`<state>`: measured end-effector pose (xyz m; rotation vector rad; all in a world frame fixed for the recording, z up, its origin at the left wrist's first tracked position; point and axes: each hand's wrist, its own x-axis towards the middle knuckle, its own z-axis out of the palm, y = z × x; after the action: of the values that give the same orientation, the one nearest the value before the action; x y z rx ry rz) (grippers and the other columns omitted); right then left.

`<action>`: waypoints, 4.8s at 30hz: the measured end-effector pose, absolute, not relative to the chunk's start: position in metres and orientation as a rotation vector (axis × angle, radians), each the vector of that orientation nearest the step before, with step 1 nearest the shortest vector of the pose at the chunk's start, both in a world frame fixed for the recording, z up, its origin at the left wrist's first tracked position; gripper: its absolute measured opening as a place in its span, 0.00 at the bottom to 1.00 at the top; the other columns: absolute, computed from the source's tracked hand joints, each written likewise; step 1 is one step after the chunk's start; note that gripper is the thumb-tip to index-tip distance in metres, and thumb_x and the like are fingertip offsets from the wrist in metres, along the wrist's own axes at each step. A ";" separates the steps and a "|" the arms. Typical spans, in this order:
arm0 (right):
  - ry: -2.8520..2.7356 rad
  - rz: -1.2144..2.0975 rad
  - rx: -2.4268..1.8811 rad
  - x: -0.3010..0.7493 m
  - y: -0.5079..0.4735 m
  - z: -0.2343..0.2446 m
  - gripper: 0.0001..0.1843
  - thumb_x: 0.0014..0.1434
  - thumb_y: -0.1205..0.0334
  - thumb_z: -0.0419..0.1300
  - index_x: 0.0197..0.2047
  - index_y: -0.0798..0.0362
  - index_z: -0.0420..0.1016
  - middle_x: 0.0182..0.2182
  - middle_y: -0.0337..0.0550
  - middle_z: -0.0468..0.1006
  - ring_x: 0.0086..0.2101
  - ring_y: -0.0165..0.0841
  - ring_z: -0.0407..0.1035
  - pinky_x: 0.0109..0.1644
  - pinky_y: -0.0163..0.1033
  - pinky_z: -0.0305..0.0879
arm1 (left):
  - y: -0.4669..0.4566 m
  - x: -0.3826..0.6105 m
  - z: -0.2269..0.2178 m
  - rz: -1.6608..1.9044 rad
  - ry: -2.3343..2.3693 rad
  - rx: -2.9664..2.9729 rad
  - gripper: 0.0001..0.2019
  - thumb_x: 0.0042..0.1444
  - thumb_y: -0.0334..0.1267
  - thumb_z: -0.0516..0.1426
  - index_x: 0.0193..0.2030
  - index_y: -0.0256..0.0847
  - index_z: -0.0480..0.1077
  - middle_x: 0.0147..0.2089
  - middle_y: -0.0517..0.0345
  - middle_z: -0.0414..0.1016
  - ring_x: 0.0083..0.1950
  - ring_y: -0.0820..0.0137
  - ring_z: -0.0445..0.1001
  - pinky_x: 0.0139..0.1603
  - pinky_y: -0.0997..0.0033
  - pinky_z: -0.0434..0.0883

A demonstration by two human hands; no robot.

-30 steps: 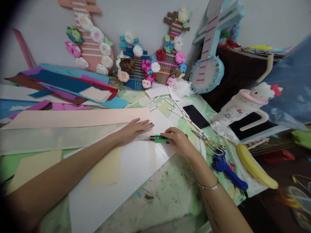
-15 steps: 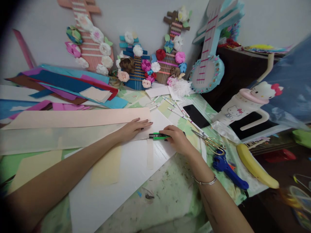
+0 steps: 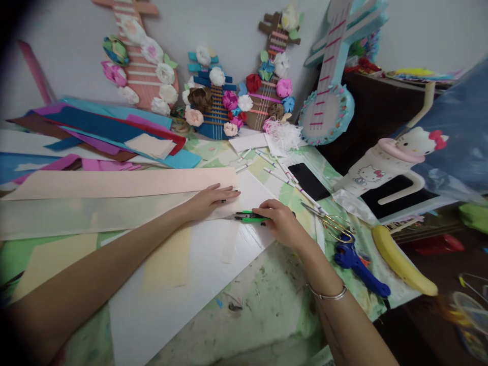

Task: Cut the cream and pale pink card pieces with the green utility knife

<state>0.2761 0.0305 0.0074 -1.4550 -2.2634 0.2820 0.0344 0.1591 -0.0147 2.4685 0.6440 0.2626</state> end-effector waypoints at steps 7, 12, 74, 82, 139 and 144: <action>-2.223 0.320 -1.494 0.275 0.026 0.010 0.29 0.48 0.80 0.53 0.51 0.50 0.76 0.44 0.50 0.75 0.43 0.41 0.71 0.47 0.46 0.68 | 0.160 0.035 -0.017 0.272 0.642 2.476 0.24 0.66 0.31 0.41 0.66 0.52 0.56 0.69 0.66 0.56 0.71 0.71 0.50 0.70 0.60 0.42; -2.251 0.318 -1.464 0.267 0.033 0.010 0.29 0.49 0.80 0.52 0.51 0.48 0.76 0.44 0.49 0.75 0.43 0.40 0.71 0.47 0.46 0.69 | 0.160 0.034 -0.017 0.264 0.632 2.485 0.26 0.64 0.29 0.41 0.67 0.52 0.55 0.69 0.66 0.55 0.71 0.72 0.49 0.70 0.59 0.42; -2.247 0.421 -1.541 0.250 0.027 0.017 0.29 0.47 0.80 0.53 0.50 0.53 0.76 0.43 0.48 0.77 0.42 0.40 0.71 0.46 0.44 0.67 | 0.159 0.033 -0.017 0.315 0.649 2.467 0.32 0.59 0.23 0.40 0.69 0.51 0.51 0.70 0.66 0.53 0.71 0.72 0.51 0.71 0.59 0.44; -2.285 0.418 -1.496 0.241 0.031 0.019 0.31 0.45 0.81 0.51 0.49 0.51 0.77 0.42 0.47 0.77 0.41 0.39 0.71 0.46 0.43 0.67 | 0.161 0.034 -0.021 0.314 0.648 2.470 0.32 0.59 0.23 0.41 0.69 0.50 0.51 0.70 0.64 0.53 0.71 0.74 0.50 0.71 0.59 0.43; -1.932 0.266 -1.576 0.288 0.016 0.031 0.18 0.53 0.69 0.57 0.47 0.50 0.78 0.42 0.47 0.79 0.40 0.40 0.74 0.44 0.45 0.69 | 0.176 0.012 -0.012 0.723 1.073 2.231 0.21 0.63 0.32 0.47 0.63 0.40 0.63 0.64 0.48 0.65 0.64 0.61 0.64 0.65 0.55 0.60; -1.782 0.128 -1.625 0.293 0.031 0.010 0.17 0.51 0.66 0.57 0.45 0.51 0.79 0.40 0.48 0.80 0.40 0.44 0.75 0.44 0.49 0.70 | 0.183 0.008 -0.010 0.633 1.269 2.301 0.18 0.62 0.41 0.57 0.57 0.38 0.66 0.60 0.47 0.66 0.59 0.58 0.66 0.59 0.46 0.64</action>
<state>0.2934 0.0308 0.0098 -1.6247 -1.7825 0.1279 0.0077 0.1832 -0.0100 2.3005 1.2687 0.6333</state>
